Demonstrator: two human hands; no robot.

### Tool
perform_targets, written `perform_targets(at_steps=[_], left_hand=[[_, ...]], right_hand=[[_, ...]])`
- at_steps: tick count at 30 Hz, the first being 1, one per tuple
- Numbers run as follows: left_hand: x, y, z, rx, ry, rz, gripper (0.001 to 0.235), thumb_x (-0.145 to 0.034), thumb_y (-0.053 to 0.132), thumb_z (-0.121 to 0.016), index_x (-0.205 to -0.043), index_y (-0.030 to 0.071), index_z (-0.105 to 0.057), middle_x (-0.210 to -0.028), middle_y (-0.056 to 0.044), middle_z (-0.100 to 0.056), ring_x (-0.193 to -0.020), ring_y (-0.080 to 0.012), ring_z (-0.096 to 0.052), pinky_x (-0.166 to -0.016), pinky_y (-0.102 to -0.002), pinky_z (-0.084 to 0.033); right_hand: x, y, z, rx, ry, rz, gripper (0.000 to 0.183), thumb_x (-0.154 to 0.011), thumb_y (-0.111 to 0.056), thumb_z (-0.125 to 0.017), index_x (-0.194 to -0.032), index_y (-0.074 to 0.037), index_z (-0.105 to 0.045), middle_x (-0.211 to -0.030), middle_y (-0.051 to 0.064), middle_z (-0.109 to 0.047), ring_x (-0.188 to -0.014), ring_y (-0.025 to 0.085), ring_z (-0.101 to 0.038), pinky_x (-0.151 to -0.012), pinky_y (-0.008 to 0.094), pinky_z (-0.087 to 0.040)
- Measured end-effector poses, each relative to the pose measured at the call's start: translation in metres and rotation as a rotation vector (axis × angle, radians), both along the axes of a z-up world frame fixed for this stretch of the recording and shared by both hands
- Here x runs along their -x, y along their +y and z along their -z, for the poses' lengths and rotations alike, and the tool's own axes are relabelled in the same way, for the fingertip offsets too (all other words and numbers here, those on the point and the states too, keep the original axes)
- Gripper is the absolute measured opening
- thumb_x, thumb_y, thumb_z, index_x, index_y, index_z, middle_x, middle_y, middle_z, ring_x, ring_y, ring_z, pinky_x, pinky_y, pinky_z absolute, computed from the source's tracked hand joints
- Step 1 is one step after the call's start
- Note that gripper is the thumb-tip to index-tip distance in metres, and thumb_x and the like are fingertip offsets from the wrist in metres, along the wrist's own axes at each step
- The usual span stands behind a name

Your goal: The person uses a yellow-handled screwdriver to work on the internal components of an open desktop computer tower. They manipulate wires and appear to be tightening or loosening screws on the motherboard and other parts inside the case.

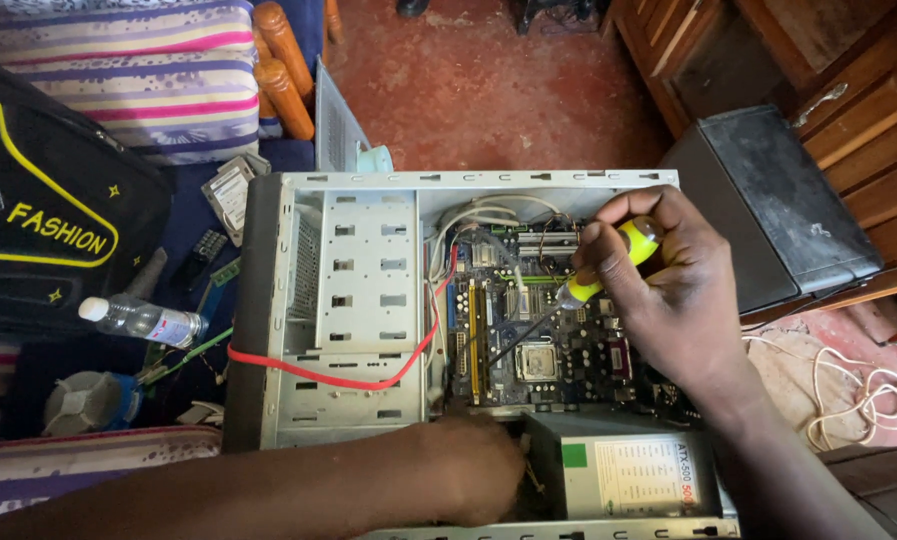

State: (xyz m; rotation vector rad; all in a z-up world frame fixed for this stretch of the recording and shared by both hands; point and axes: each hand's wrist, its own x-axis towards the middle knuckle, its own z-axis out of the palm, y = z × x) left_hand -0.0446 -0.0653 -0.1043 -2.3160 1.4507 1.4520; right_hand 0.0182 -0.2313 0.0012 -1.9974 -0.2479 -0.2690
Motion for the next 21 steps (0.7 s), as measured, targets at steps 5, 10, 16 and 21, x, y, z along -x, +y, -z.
perform_targets(at_steps=[5,10,16,21], left_hand=[[-0.006,0.008,-0.032,0.019,-0.235,-0.151,0.056,-0.103,0.056,-0.050,-0.133,0.013,-0.069,-0.140,-0.027,-0.052,-0.137,-0.0490,-0.034,-0.110,-0.084,-0.016],[-0.008,0.012,-0.056,0.074,-0.326,-0.087,0.021,-0.090,0.017,-0.067,-0.108,0.007,-0.074,-0.104,-0.017,-0.070,-0.094,-0.0355,-0.067,-0.078,-0.053,-0.052],[-0.024,0.005,-0.070,0.009,0.076,0.114,0.015,-0.077,0.007,-0.060,-0.081,-0.004,-0.070,-0.074,-0.017,-0.069,-0.065,-0.0312,-0.066,-0.052,-0.044,-0.052],[-0.031,0.007,-0.065,-0.019,0.260,0.131,0.024,-0.083,0.008,-0.051,-0.101,-0.001,-0.064,-0.097,-0.014,-0.065,-0.081,-0.0296,-0.061,-0.063,-0.044,-0.050]], right_hand=[[-0.001,0.002,-0.004,-0.019,0.009,-0.003,0.012,-0.106,-0.014,-0.061,-0.102,-0.005,-0.054,-0.078,0.006,-0.070,-0.065,0.010,-0.068,-0.063,0.021,-0.053],[0.000,0.004,-0.003,-0.034,-0.009,-0.018,0.012,-0.106,-0.013,-0.060,-0.103,-0.003,-0.054,-0.079,0.007,-0.068,-0.065,0.012,-0.068,-0.062,0.022,-0.053],[0.001,0.004,-0.002,-0.027,0.007,0.008,0.010,-0.106,-0.011,-0.061,-0.102,-0.004,-0.055,-0.078,0.007,-0.069,-0.065,0.011,-0.069,-0.061,0.021,-0.053],[-0.001,0.003,0.001,-0.005,-0.013,0.012,0.013,-0.106,-0.015,-0.061,-0.101,-0.004,-0.056,-0.080,0.006,-0.068,-0.066,0.011,-0.069,-0.063,0.023,-0.053]])
